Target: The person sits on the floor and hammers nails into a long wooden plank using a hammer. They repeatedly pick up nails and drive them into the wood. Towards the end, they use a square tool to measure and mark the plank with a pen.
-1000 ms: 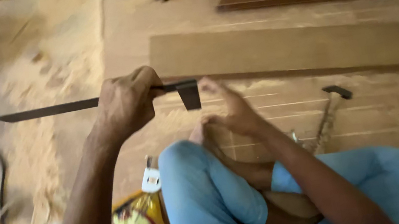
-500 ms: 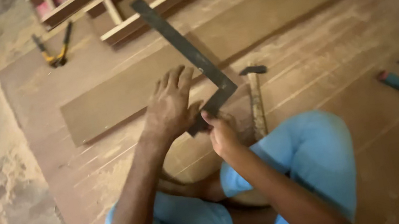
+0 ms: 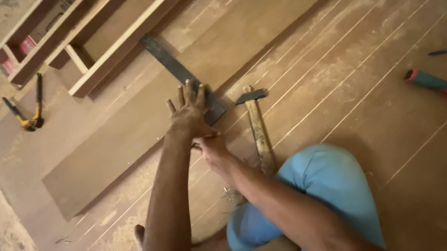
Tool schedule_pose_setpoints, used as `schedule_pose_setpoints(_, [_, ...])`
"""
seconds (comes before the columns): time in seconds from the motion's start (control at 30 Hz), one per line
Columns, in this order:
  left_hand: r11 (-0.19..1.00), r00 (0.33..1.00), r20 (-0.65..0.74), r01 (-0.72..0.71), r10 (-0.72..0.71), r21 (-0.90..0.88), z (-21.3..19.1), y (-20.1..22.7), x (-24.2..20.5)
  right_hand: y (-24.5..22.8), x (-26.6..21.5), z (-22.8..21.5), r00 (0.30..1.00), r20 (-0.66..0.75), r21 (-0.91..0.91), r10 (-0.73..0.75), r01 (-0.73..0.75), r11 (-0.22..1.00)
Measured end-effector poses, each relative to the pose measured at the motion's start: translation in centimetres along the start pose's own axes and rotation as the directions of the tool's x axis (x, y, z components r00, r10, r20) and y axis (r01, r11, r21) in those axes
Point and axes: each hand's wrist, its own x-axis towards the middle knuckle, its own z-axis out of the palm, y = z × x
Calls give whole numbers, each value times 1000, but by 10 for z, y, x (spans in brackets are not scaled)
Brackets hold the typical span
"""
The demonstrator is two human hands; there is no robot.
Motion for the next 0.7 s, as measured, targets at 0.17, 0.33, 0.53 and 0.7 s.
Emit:
schedule_pose_setpoints(0.17, [998, 991, -129, 51, -45, 46, 29, 3, 28, 0, 3, 8, 992, 75, 12, -106, 106, 994])
schedule_pose_setpoints(0.33, [998, 970, -242, 8, -24, -65, 40, 4, 37, -5, 1, 2, 985, 23, 64, -173, 171, 983])
schedule_pose_setpoints(0.53, [996, 946, -320, 20, -47, -90, 38, 19, 26, -32, 24, -37, 960, -186, 142, -210, 238, 961])
schedule_pose_setpoints(0.7, [997, 963, -268, 33, -13, 71, 40, 23, 29, -39, 48, -34, 872, -214, -104, -440, 427, 898])
